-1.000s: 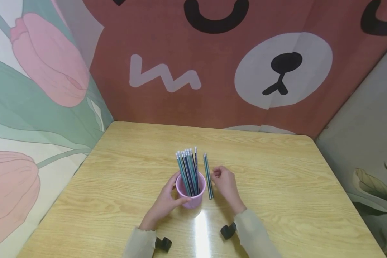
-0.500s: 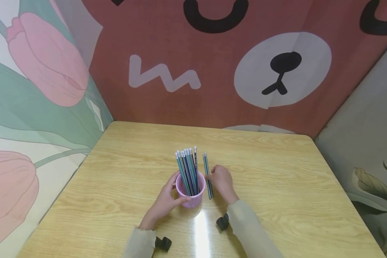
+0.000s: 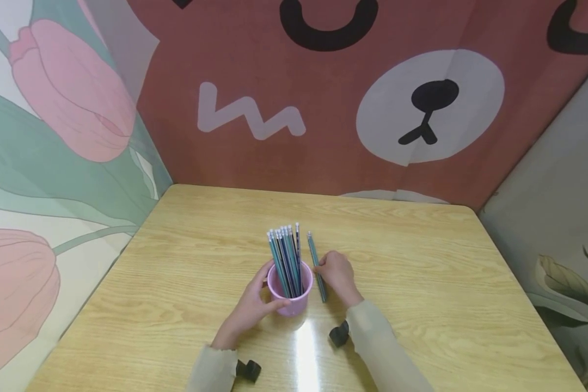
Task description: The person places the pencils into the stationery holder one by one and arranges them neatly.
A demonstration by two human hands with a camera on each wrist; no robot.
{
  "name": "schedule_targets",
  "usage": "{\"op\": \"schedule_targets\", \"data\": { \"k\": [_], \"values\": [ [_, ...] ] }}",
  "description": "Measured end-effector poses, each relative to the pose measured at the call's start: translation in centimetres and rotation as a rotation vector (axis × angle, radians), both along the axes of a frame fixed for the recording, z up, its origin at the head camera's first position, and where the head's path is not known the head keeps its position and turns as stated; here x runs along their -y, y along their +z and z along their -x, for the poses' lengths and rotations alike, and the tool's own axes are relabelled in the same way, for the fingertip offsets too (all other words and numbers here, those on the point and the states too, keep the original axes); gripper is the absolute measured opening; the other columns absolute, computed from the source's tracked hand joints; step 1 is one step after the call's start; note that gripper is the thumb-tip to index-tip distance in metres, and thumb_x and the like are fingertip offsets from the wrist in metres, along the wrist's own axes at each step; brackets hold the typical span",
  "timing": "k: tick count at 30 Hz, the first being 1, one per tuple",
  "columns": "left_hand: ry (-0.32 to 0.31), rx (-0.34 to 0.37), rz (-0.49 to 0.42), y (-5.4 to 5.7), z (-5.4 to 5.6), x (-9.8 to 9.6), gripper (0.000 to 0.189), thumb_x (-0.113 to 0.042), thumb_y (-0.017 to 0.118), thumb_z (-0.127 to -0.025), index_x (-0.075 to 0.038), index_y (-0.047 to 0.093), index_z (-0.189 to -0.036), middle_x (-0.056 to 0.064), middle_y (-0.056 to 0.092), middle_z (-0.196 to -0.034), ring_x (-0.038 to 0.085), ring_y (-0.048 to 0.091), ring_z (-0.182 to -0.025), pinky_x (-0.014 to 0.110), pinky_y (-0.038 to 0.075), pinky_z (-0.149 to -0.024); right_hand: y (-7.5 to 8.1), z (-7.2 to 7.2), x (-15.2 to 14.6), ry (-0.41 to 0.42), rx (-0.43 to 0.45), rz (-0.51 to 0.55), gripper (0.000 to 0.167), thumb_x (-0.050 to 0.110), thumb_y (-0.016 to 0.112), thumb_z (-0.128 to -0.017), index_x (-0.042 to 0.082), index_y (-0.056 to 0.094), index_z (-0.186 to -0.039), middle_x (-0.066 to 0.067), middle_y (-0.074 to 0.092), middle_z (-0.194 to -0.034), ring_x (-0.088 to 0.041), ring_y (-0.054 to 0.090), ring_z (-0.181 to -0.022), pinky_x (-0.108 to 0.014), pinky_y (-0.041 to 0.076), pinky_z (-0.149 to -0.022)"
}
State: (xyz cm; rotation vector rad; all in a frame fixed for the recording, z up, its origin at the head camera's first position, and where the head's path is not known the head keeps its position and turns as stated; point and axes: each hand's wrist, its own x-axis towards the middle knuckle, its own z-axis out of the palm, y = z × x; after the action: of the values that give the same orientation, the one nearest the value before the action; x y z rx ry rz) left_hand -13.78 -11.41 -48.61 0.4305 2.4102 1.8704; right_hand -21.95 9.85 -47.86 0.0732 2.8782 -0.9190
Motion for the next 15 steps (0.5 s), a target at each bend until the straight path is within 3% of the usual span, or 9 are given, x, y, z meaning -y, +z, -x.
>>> {"op": "schedule_targets", "data": {
  "k": [15],
  "values": [
    [0.007, -0.003, 0.005, 0.0, -0.1, 0.0, 0.093, -0.019, 0.083, -0.073, -0.019, 0.032, -0.151, 0.010, 0.046, -0.148, 0.033, 0.049, -0.129, 0.060, 0.035, -0.110, -0.5, -1.0, -2.0, -0.074, 0.000, 0.332, 0.016, 0.009, 0.070, -0.084, -0.001, 0.069, -0.097, -0.013, 0.069, -0.088, -0.016, 0.060, -0.071, -0.023, 0.053, -0.059]
  ]
}}
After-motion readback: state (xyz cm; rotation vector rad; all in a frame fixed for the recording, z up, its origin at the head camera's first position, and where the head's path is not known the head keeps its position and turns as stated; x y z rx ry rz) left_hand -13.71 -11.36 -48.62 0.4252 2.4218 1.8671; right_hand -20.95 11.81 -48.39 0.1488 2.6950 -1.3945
